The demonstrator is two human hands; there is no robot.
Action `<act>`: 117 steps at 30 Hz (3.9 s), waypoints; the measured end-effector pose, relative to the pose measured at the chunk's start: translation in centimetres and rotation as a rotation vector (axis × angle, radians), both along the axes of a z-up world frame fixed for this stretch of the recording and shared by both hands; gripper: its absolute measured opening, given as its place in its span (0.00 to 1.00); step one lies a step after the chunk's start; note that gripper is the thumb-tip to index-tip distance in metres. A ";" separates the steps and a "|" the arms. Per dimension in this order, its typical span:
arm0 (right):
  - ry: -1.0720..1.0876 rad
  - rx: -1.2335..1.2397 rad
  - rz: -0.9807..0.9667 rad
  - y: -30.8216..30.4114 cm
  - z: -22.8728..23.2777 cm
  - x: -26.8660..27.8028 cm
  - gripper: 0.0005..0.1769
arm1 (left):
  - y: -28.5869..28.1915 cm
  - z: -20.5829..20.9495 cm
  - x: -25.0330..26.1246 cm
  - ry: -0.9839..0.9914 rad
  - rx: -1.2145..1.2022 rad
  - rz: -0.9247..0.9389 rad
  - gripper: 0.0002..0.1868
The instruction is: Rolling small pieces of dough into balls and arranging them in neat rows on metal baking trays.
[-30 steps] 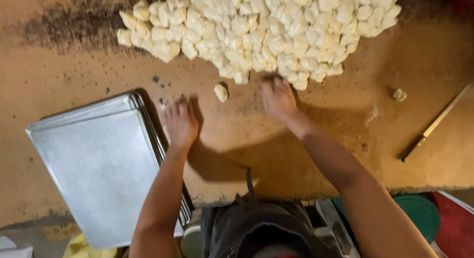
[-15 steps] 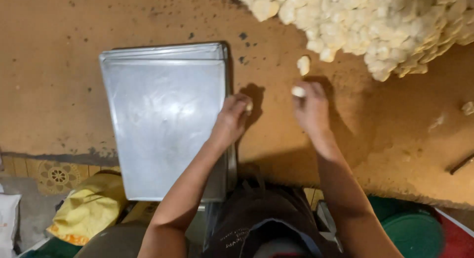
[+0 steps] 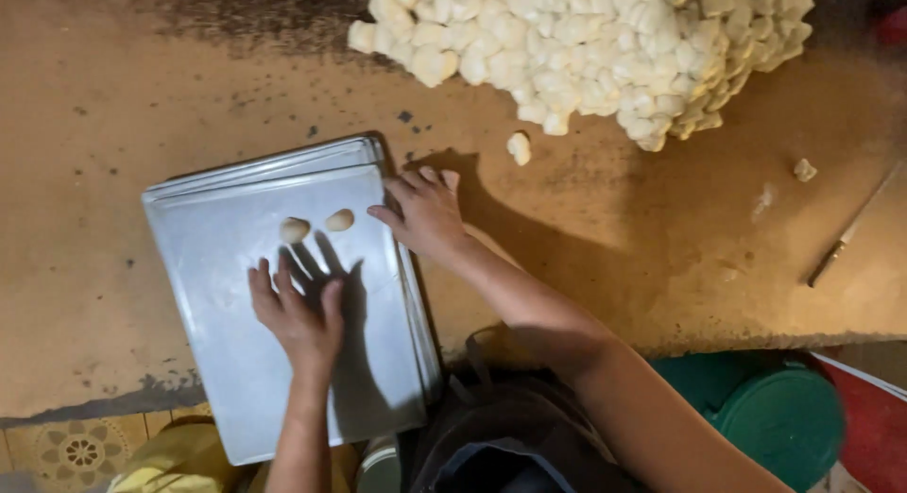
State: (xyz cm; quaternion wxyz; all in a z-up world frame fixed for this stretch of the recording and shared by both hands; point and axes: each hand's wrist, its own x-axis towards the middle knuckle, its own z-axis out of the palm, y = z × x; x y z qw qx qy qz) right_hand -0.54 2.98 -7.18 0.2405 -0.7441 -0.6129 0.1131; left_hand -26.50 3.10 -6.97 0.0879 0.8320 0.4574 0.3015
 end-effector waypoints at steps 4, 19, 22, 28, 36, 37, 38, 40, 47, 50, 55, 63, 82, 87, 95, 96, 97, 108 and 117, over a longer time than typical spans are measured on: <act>0.104 -0.018 0.134 0.7 -2.5 4.1 0.24 | -5.6 -4.0 7.0 0.189 -0.121 -0.047 0.53; 0.062 0.532 -0.102 -5.8 8.1 35.4 0.09 | 3.3 0.1 42.9 -0.212 -0.058 -0.506 0.09; 0.281 0.585 0.032 -12.2 6.2 32.3 0.13 | 6.6 -5.0 48.7 -0.058 -0.226 -0.436 0.16; 0.516 -0.315 -0.609 -33.8 -7.0 20.8 0.17 | -1.1 3.4 37.6 -0.245 -0.426 -0.494 0.13; -0.604 0.067 -0.358 -37.1 -14.6 19.4 0.18 | -9.8 -6.9 20.8 0.287 -0.016 -0.351 0.15; -0.596 0.058 -0.336 -33.2 -13.0 20.5 0.18 | -8.7 -7.1 22.8 0.295 -0.034 -0.334 0.15; -0.491 0.070 -0.346 -29.0 -11.1 21.3 0.17 | -7.7 -7.1 24.5 0.248 -0.144 -0.309 0.18; -0.386 0.077 -0.355 -22.8 -8.5 21.0 0.18 | -7.6 -6.6 26.8 0.200 -0.256 -0.280 0.24; -0.060 -0.165 -0.161 -23.3 -5.3 19.7 0.14 | -7.2 -5.2 22.4 0.261 -0.078 -0.463 0.08; -0.319 0.028 -0.103 -21.0 -8.1 24.5 0.11 | -2.1 -8.6 24.7 0.296 -0.036 -0.328 0.09; -0.250 0.291 -0.231 -18.3 -12.0 24.1 0.08 | -3.7 -11.9 28.6 0.155 -0.061 -0.172 0.08; -0.336 0.291 -0.115 -15.1 -13.3 30.2 0.09 | 2.5 -11.5 25.9 0.296 0.089 -0.157 0.09; -0.146 0.178 0.148 -3.0 0.4 -0.9 0.17 | 2.6 0.6 2.5 -0.193 -0.219 -0.094 0.08; -0.149 0.244 0.263 1.6 -4.9 -6.6 0.11 | 6.0 -6.9 -0.9 -0.089 -0.094 0.013 0.08; -0.044 0.174 -0.056 -5.4 -3.8 17.3 0.17 | -0.1 1.3 8.0 -0.287 -0.191 0.112 0.16; -0.019 0.038 -0.119 -6.1 -3.8 20.2 0.26 | -0.3 1.8 11.2 -0.407 -0.180 -0.009 0.10; -0.012 0.032 -0.127 -7.7 -4.9 19.9 0.26 | -0.3 1.7 15.4 -0.399 -0.187 -0.015 0.10; 0.176 0.233 0.024 -27.1 -8.5 19.5 0.16 | 5.4 -1.8 43.7 -0.280 -0.324 -0.354 0.14; -0.079 -0.170 -0.534 -44.1 -8.8 15.3 0.12 | -10.6 -5.8 18.6 -0.200 -0.603 -0.225 0.20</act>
